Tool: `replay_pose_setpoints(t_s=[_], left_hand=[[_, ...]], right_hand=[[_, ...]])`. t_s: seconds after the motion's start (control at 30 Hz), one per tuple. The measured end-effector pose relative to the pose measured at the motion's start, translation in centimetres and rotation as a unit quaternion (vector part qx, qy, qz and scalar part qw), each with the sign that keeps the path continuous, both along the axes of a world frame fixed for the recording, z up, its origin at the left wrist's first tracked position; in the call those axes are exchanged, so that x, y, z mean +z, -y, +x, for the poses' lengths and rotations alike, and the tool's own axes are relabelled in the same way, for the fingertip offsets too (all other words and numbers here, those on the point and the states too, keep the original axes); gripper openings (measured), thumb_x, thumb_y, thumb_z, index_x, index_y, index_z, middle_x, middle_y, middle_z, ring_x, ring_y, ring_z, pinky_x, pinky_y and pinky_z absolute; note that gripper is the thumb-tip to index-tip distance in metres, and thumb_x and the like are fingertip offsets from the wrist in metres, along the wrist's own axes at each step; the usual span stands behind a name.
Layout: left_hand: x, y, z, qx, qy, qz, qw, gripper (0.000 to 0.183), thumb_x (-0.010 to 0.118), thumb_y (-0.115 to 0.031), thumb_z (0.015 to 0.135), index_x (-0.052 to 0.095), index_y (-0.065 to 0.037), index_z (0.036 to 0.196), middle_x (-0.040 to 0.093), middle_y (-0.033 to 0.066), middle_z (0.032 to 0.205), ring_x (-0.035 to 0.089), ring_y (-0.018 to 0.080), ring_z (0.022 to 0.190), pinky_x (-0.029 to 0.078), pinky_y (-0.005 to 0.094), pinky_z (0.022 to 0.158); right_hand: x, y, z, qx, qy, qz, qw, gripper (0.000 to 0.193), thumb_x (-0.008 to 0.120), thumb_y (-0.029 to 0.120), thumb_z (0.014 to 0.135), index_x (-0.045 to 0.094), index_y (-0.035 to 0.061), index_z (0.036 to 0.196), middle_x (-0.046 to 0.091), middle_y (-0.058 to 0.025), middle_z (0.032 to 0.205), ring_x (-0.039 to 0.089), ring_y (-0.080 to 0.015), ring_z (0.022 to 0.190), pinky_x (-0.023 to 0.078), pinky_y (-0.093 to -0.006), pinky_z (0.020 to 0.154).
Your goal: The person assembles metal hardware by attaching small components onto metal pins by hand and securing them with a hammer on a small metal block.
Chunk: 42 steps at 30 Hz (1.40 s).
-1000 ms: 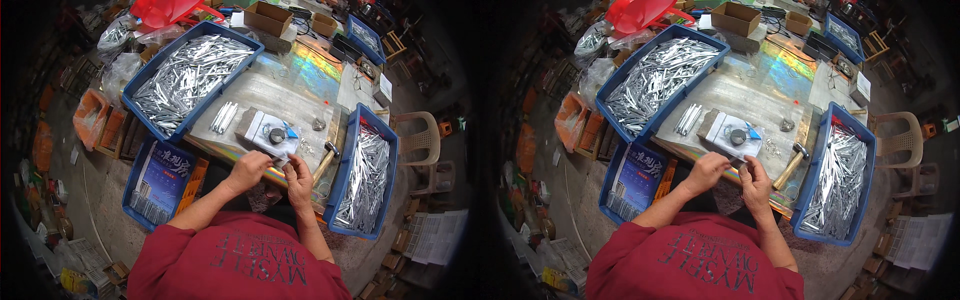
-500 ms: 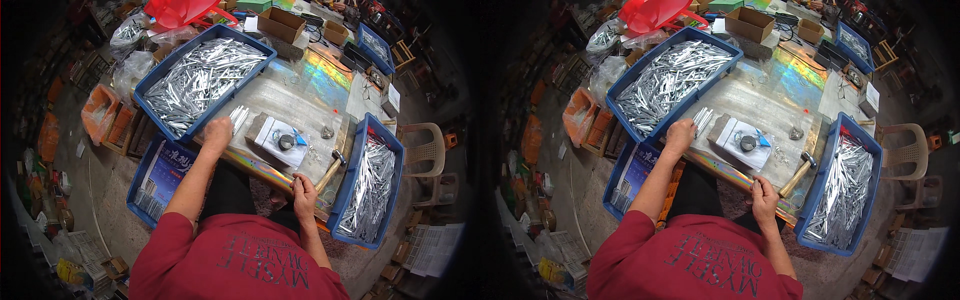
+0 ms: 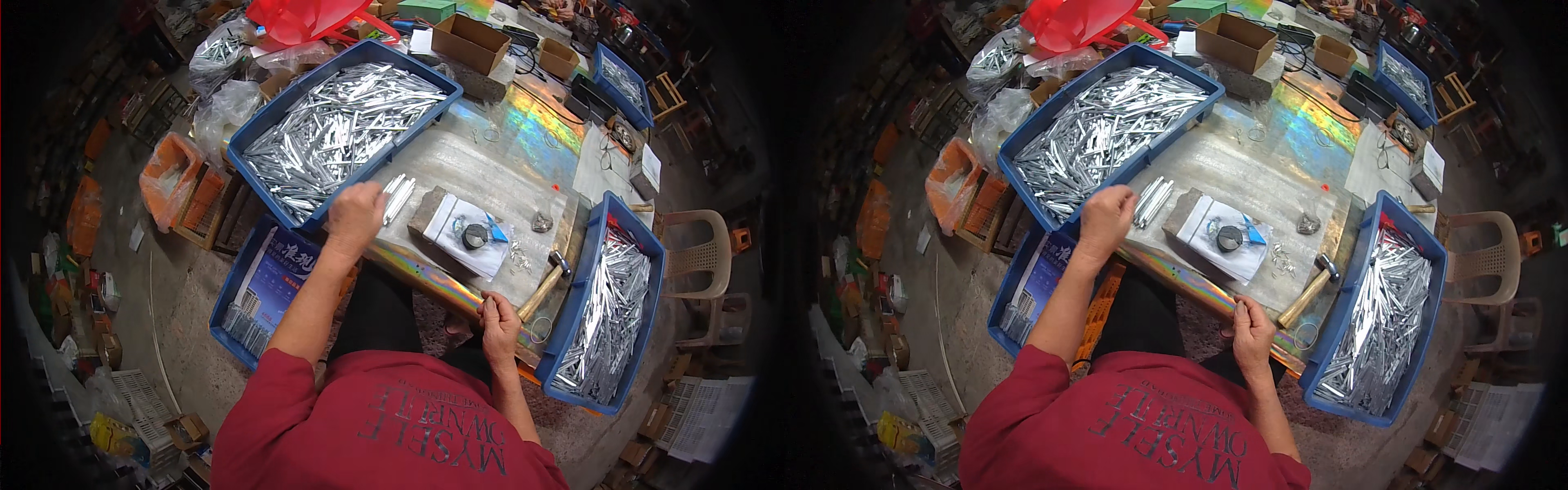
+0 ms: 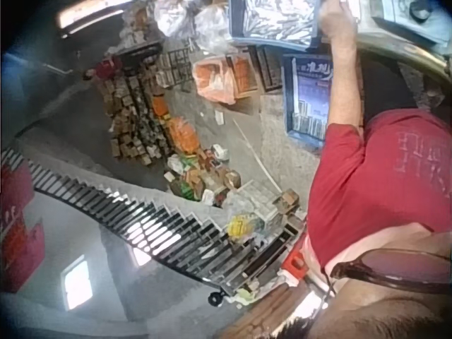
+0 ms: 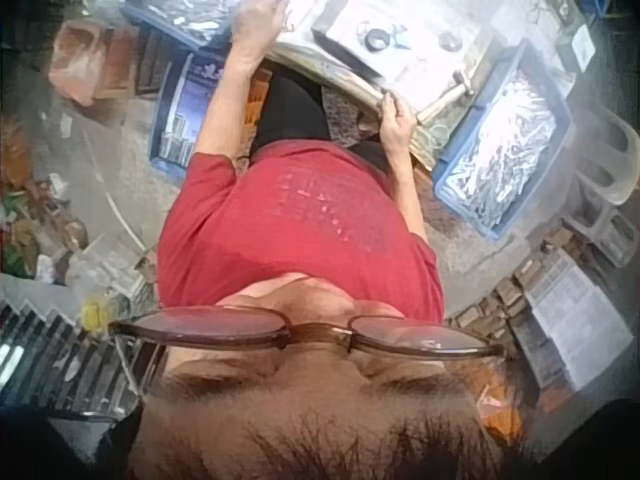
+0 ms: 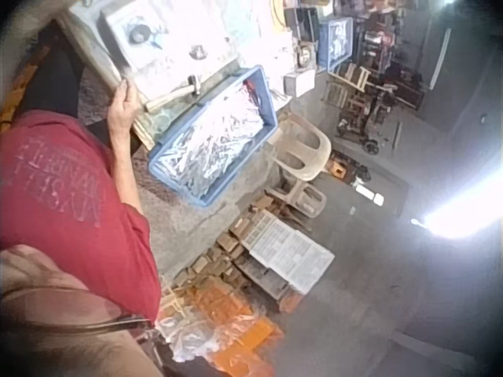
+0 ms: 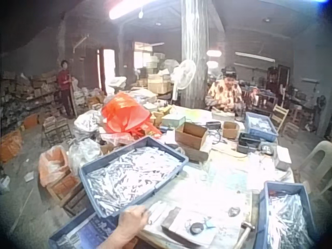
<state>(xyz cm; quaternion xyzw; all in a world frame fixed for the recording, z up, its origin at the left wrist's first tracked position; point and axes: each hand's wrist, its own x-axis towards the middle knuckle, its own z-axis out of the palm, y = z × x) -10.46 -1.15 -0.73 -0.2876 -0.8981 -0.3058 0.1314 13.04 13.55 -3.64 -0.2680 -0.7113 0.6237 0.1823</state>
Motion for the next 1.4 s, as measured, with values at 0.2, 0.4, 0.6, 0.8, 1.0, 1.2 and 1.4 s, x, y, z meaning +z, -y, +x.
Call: replay_pose_setpoints(t_s=[0.2, 0.4, 0.6, 0.8, 1.0, 1.2, 1.4], left_hand=[[1.2, 4.0, -5.7, 0.08, 0.049, 0.0, 0.996, 0.013, 0.056, -0.014, 0.07, 0.058, -0.002, 0.075, 0.058, 0.015, 0.074, 0.055, 0.0318, 0.07, 0.043, 0.0396, 0.063], [-0.4, 5.7, -8.2, 0.008, 0.098, -0.203, 0.974, 0.015, 0.061, -0.011, 0.064, 0.06, -0.003, 0.076, 0.057, 0.0141, 0.075, 0.056, 0.0284, 0.074, 0.043, 0.036, 0.066], [-1.2, 5.6, -8.2, 0.032, 0.103, -0.139, 0.984, 0.011, 0.062, -0.012, 0.063, 0.062, -0.005, 0.072, 0.056, 0.0111, 0.077, 0.055, 0.0268, 0.075, 0.043, 0.0348, 0.066], [0.4, 6.1, -6.8, 0.035, 0.068, -0.073, 0.994, 0.009, 0.059, -0.013, 0.066, 0.062, -0.006, 0.071, 0.056, 0.0101, 0.076, 0.054, 0.0275, 0.073, 0.043, 0.0352, 0.066], [3.2, 6.1, -4.2, 0.015, 0.057, -0.017, 0.998, 0.009, 0.058, -0.011, 0.067, 0.061, -0.004, 0.072, 0.055, 0.0105, 0.073, 0.054, 0.0279, 0.071, 0.042, 0.0343, 0.065], [4.8, 3.6, 0.6, -0.103, 0.072, 0.067, 0.99, 0.008, 0.058, -0.007, 0.067, 0.059, -0.001, 0.072, 0.055, 0.0119, 0.065, 0.053, 0.0271, 0.069, 0.041, 0.0338, 0.063], [3.3, 0.4, 5.7, -0.314, 0.059, 0.045, 0.947, 0.008, 0.06, -0.003, 0.066, 0.055, -0.002, 0.072, 0.052, 0.008, 0.066, 0.05, 0.0249, 0.067, 0.04, 0.032, 0.06]], right_hand=[[-0.3, 0.0, 0.1, -0.009, 0.003, 0.019, 1.0, 0.018, 0.047, 0.012, 0.084, 0.056, -0.0009, 0.092, 0.051, 0.0006, 0.063, 0.042, -0.0036, 0.054, 0.035, -0.0174, 0.048], [-0.2, 0.5, 0.2, 0.005, 0.017, 0.022, 1.0, 0.018, 0.047, 0.013, 0.084, 0.056, -0.0002, 0.092, 0.051, 0.0003, 0.063, 0.044, -0.004, 0.054, 0.037, -0.0179, 0.048], [0.2, 0.8, 0.0, 0.001, 0.009, 0.006, 1.0, 0.019, 0.045, 0.014, 0.085, 0.055, -0.0002, 0.092, 0.048, 0.002, 0.063, 0.039, -0.0026, 0.05, 0.031, -0.0159, 0.045], [-0.5, 0.6, 0.1, 0.007, 0.004, 0.024, 1.0, 0.017, 0.046, 0.013, 0.084, 0.055, -0.0001, 0.091, 0.049, 0.0006, 0.064, 0.043, -0.004, 0.051, 0.036, -0.0174, 0.046], [-0.2, 0.7, 0.3, 0.008, 0.012, -0.014, 1.0, 0.017, 0.047, 0.012, 0.083, 0.055, -0.0006, 0.09, 0.051, -0.0012, 0.065, 0.047, -0.005, 0.052, 0.04, -0.0181, 0.045], [-0.4, 0.3, 0.1, 0.001, 0.017, 0.02, 1.0, 0.017, 0.048, 0.013, 0.083, 0.055, -0.0008, 0.09, 0.05, -0.0018, 0.063, 0.045, -0.0063, 0.051, 0.038, -0.0201, 0.046], [1.0, 0.7, -1.7, -0.005, -0.04, 0.026, 0.999, 0.019, 0.047, 0.017, 0.084, 0.055, -0.0007, 0.085, 0.05, -0.0023, 0.06, 0.043, -0.0067, 0.05, 0.035, -0.0213, 0.046]])
